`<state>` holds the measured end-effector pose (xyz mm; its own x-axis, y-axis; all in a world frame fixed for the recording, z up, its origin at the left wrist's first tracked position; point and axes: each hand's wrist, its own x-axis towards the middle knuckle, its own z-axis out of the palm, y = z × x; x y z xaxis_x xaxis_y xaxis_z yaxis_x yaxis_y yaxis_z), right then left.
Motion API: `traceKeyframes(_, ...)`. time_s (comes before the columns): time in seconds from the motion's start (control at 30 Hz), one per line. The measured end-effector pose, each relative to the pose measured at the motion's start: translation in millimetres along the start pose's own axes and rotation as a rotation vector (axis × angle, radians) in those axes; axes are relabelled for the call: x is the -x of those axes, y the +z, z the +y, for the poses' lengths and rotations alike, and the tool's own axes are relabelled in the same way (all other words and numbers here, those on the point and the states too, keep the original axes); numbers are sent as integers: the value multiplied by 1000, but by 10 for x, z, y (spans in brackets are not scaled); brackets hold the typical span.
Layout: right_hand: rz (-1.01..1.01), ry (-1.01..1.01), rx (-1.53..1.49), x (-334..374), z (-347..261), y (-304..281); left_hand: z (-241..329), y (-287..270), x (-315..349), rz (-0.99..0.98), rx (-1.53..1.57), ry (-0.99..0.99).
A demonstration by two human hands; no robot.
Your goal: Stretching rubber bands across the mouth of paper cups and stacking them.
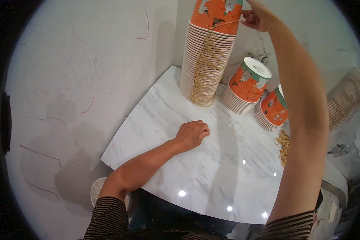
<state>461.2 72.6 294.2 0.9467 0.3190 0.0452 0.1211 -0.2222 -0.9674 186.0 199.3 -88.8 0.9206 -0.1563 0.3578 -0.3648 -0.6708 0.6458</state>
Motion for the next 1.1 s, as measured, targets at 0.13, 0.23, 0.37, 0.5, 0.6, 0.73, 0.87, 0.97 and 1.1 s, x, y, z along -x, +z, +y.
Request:
traceKeyframes(0.13, 21, -70, -100, -43, 554, -141, 48, -12, -24, -11, 25, 8)
traceKeyframes(0.23, 35, 29, -160, 65, 854, 10, 33, -38, -13, -20, 23, -16)
traceKeyframes(0.37, 4, 18, -168, 220, 1160, 87, 33, -3, -37, 9, 19, -12)
traceKeyframes(0.5, 32, -9, -88, 575, 1354, 141, 2, -6, -8, 2, -8, -5)
traceKeyframes(0.6, 149, -86, 8, 917, 1527, 68, -16, 3, 1, 13, -3, 7)
traceKeyframes(0.73, 204, -179, 258, 1432, 1776, -345, 1, 43, -25, 40, 0, 31)
traceKeyframes(0.87, 255, -205, 365, 2232, 2265, -537, -4, 46, -38, 63, 26, 37)
traceKeyframes(0.97, 134, -99, 428, 2854, 2741, -470, -35, 31, -14, 90, 15, 25)
traceKeyframes(1.1, 65, -14, 562, 3388, 3067, -625, 42, 42, -12, 74, -13, 31)
